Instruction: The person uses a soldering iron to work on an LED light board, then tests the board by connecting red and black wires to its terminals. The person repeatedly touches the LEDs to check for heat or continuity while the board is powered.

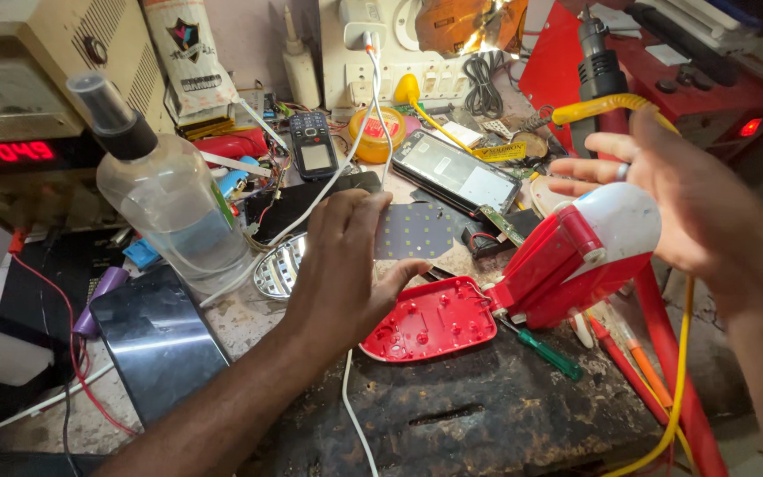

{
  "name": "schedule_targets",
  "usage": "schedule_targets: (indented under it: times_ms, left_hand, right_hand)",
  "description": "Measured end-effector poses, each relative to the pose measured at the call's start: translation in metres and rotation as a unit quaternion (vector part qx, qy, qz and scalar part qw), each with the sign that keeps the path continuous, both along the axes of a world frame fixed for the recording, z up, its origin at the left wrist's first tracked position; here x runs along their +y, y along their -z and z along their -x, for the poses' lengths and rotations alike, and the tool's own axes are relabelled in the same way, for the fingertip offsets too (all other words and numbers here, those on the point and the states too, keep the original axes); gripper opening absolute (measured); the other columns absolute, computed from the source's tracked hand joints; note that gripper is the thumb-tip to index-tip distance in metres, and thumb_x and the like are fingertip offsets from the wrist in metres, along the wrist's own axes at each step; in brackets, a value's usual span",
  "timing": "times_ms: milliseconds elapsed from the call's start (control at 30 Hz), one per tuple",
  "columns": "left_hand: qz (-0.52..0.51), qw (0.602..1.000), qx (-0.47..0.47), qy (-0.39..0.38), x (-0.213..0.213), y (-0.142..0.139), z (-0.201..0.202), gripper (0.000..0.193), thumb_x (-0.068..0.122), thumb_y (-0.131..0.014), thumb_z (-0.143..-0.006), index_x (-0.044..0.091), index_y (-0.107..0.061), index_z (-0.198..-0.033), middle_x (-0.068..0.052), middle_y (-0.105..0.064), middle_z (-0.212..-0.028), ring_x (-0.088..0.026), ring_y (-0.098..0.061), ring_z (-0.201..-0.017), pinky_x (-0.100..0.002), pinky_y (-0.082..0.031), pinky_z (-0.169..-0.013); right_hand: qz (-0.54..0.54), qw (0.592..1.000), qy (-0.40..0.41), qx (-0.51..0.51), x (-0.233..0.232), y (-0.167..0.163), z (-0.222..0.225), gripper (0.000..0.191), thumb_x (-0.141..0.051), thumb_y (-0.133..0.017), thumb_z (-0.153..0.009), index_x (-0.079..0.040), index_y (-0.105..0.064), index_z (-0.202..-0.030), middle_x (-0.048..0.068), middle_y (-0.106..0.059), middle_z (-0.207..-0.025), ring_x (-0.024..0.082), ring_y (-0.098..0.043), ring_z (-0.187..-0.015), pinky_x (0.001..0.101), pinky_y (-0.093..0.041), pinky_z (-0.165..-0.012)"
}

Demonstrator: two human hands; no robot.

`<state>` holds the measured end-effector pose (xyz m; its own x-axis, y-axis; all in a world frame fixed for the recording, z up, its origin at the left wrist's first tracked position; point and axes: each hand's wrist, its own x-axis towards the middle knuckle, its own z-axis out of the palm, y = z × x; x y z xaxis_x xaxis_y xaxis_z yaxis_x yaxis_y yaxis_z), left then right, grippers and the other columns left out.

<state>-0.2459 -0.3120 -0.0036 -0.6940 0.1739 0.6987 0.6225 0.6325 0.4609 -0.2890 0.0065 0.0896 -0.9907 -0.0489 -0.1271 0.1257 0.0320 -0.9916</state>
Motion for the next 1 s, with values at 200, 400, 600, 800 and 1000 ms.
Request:
schedule_targets:
  times_ms: [200,400,600,800,1000]
  left_hand:
    - [0.023,0.999,0.038,0.016,-0.021,-0.008,-0.013,0.075,0.029,-0.094,-0.067,0.001,-0.059,-0.127,-0.017,-0.056,-0.122,-0.036,-0.053,-0.117,-0.048,-0.046,-0.100]
    - [0.036,0.996,0.066,0.044,-0.014,-0.031,-0.030,0.071,0.027,-0.095,-0.067,0.013,-0.063,-0.129,-0.022,-0.048,-0.136,-0.043,-0.046,-0.130,-0.052,-0.043,-0.107]
    - [0.056,0.998,0.006,0.035,-0.008,-0.029,-0.027,0.076,0.025,-0.095,-0.063,0.022,-0.065,-0.133,-0.026,-0.039,-0.147,-0.047,-0.041,-0.135,-0.051,-0.041,-0.107]
    - [-0.003,0.991,-0.012,0.132,-0.018,0.007,-0.024,0.102,0.034,-0.098,-0.066,0.002,-0.042,-0.144,-0.021,-0.044,-0.140,-0.037,-0.050,-0.131,-0.047,-0.047,-0.107]
    - [-0.384,0.828,-0.386,0.132,-0.017,0.008,-0.013,0.064,0.015,-0.071,-0.085,0.008,-0.041,-0.141,-0.011,-0.069,-0.114,-0.012,-0.071,-0.089,-0.031,-0.063,-0.073]
  right_hand:
    - [-0.288,0.886,0.188,0.310,0.000,0.035,-0.092,0.070,-0.053,-0.032,-0.115,0.006,-0.053,-0.147,0.020,-0.064,-0.125,0.029,-0.061,-0.114,0.0419,-0.048,-0.098]
    - [-0.265,0.873,0.123,0.390,-0.094,0.052,-0.152,0.044,-0.012,-0.075,-0.095,0.000,-0.063,-0.135,0.014,-0.072,-0.114,0.018,-0.069,-0.111,0.0322,-0.056,-0.103]
    - [-0.100,0.953,-0.032,0.286,-0.104,0.098,-0.106,0.083,-0.007,-0.077,-0.087,0.001,-0.030,-0.155,0.012,-0.060,-0.123,0.015,-0.065,-0.106,0.0277,-0.057,-0.090]
    - [0.083,0.991,-0.061,0.084,-0.101,0.128,-0.095,0.057,-0.002,-0.069,-0.090,0.004,-0.054,-0.145,0.009,-0.069,-0.095,0.015,-0.072,-0.084,0.0286,-0.062,-0.077]
    - [-0.087,0.992,-0.030,0.086,-0.112,0.106,-0.104,0.061,-0.014,-0.073,-0.087,-0.004,-0.055,-0.144,0.009,-0.074,-0.097,0.016,-0.075,-0.081,0.0298,-0.063,-0.072]
